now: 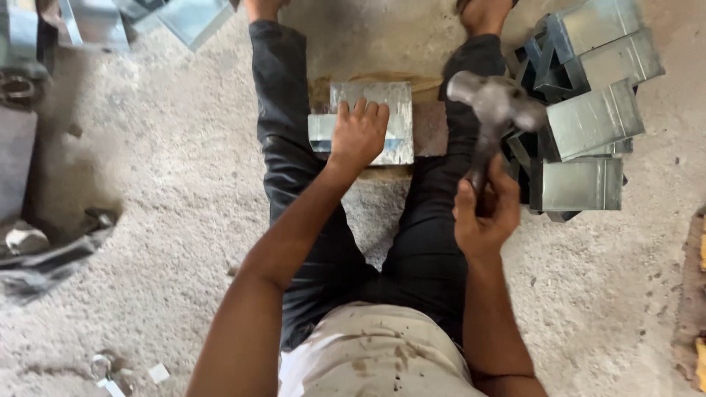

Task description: The person sits on the floor and repeatedly hammers a small metal block placed on a stone anvil. They adjust the block's position between strikes and occasionally pick up another block from a nearby pile to continue the process.

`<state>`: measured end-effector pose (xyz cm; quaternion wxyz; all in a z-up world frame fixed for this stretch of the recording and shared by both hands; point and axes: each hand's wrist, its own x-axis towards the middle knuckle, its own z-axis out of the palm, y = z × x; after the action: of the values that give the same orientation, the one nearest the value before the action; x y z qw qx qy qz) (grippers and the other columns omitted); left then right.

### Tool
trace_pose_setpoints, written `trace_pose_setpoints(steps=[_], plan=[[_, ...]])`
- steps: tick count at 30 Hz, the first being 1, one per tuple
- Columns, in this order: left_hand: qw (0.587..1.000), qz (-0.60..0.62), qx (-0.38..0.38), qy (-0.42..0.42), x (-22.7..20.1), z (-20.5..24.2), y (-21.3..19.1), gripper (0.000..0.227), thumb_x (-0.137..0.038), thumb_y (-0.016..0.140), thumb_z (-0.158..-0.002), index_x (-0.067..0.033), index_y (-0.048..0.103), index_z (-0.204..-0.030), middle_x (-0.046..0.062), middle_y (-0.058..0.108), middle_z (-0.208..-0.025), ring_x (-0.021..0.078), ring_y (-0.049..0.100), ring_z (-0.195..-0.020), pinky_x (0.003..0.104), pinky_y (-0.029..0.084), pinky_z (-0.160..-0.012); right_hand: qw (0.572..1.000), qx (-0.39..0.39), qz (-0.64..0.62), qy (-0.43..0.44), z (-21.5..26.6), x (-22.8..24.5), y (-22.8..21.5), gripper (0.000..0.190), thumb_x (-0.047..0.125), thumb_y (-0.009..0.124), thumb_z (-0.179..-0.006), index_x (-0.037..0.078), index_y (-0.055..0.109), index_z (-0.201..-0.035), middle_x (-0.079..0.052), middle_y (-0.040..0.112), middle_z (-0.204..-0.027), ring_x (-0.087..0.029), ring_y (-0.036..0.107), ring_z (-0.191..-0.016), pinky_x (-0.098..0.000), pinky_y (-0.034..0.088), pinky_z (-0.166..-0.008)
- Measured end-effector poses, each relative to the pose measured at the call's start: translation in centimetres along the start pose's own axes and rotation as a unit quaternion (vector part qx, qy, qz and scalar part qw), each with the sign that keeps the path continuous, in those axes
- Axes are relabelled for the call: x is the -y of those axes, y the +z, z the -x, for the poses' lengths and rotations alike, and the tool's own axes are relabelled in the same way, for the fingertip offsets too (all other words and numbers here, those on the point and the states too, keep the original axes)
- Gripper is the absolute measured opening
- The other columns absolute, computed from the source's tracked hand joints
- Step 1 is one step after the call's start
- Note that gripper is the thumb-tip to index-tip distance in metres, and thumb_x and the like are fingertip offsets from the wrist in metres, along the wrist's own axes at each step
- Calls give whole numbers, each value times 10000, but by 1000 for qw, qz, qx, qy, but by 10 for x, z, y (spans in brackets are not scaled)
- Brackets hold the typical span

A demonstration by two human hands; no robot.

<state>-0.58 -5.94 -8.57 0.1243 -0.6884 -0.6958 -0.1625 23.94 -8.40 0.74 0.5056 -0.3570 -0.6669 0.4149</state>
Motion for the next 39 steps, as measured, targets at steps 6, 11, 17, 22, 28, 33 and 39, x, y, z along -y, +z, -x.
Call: trace_pose_setpoints(steps=[6,11,17,22,28,33,39], plan=[[1000,-7,-4,0,0,1,5,36,-152,605,-892,-120,609,-877,48,621,-819,262,622,-871,497,482,-809,976,107,191,-16,-23,-7,10,413,87,700,-1032,-57,599,-1405,-122,676,-967,-136,587,-727,-268,453,-622],[1000,-16,-9,-9,-4,-4,8,41,-156,603,-872,-125,607,-846,44,620,-798,254,621,-856,498,493,-824,962,172,210,12,-32,11,-3,441,134,669,-1036,-44,587,-1431,-216,713,-1224,-279,739,-1021,-329,557,-861],[1000,-10,-8,-15,-4,-2,10,35,-147,607,-875,-117,623,-874,53,636,-831,258,633,-876,489,485,-824,953,130,269,-42,-14,-12,23,354,114,676,-1081,-24,599,-1398,-224,710,-1303,-319,717,-1159,-352,564,-977],[997,-2,-31,-77,-11,-2,-7,90,-111,619,-837,-106,640,-925,56,673,-872,270,657,-911,494,477,-811,975,118,118,144,-31,5,18,503,47,648,-995,-10,528,-1480,-138,640,-913,-151,584,-699,-287,478,-578],[840,405,-128,-338,-6,29,28,545,84,583,-751,26,557,-1292,280,657,-1053,490,623,-1031,546,513,-879,986,102,-29,131,-13,82,14,525,-14,630,-1030,9,484,-1534,-84,639,-924,-56,545,-601,-220,439,-462],[830,450,-152,-293,-8,46,58,619,116,640,-704,27,492,-1298,315,644,-1114,530,594,-1085,525,505,-911,992,100,-55,-55,-25,107,27,485,10,607,-1074,71,469,-1535,-105,698,-1027,-36,592,-591,-196,469,-473],[816,463,-158,-307,-13,43,63,616,108,644,-714,13,481,-1300,291,639,-1135,515,609,-1090,509,518,-917,945,251,175,-116,-49,70,57,430,-26,688,-1034,-17,552,-1443,-230,689,-1256,-165,653,-1014,-293,558,-815]])
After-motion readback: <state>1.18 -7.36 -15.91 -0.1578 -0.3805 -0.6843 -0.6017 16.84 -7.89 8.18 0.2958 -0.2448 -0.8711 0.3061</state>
